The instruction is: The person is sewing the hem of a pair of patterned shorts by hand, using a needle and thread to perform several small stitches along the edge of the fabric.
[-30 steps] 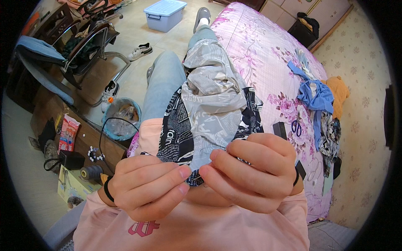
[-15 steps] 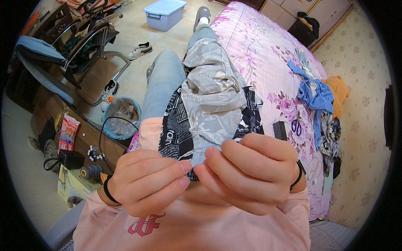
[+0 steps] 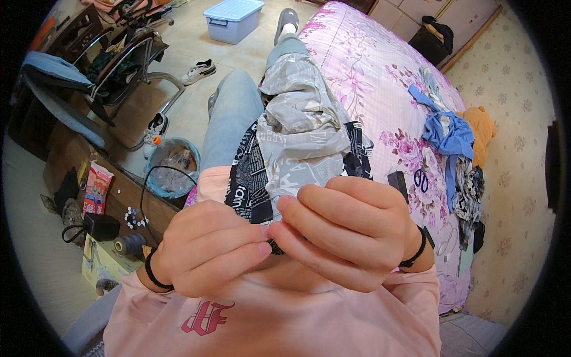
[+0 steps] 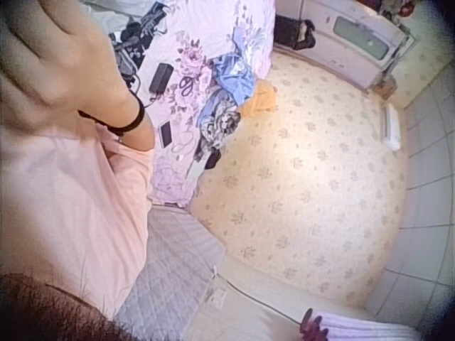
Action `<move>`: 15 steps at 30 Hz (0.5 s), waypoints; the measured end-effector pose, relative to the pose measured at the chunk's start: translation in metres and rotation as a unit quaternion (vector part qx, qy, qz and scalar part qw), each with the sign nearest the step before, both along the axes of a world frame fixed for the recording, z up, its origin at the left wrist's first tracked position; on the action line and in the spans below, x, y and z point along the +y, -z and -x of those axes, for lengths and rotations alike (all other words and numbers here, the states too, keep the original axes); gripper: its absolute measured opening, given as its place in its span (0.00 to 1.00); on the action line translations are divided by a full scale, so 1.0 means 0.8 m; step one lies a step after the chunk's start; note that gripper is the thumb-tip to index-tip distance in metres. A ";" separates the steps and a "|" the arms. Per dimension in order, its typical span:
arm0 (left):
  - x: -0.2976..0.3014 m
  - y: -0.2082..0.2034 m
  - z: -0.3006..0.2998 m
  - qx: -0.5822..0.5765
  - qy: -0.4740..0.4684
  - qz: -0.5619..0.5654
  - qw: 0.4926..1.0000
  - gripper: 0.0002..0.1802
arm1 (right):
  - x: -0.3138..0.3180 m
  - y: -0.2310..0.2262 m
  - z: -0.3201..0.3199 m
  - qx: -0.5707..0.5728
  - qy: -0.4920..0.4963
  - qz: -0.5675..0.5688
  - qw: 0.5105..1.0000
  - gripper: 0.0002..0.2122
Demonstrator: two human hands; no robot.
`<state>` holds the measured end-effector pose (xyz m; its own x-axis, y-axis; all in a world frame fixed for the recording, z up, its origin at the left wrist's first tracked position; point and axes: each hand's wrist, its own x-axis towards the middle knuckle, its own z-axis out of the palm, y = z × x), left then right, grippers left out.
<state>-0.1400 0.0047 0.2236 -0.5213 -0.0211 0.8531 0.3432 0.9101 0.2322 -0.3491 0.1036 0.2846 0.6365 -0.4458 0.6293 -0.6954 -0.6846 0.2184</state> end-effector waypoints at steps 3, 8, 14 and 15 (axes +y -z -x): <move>0.000 0.004 0.000 -0.009 0.001 -0.056 0.998 0.14 | -0.001 0.002 -0.001 -0.003 -0.004 0.005 1.000 0.09; 0.000 0.004 0.002 -0.004 0.026 -0.116 0.993 0.13 | -0.002 0.013 -0.010 -0.066 -0.032 -0.025 0.997 0.10; 0.000 0.002 0.007 -0.001 0.054 -0.180 0.982 0.16 | 0.008 0.036 -0.012 -0.213 -0.062 -0.156 0.963 0.09; 0.002 0.003 0.009 0.003 0.056 -0.209 0.976 0.15 | 0.008 0.038 -0.012 -0.234 -0.064 -0.171 0.955 0.09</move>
<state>-0.1470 0.0062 0.2209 -0.5360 -0.3104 0.7851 0.4380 0.6928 0.5729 -0.3396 0.1102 0.2545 0.3848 -0.6143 0.6889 -0.5682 -0.7458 -0.3478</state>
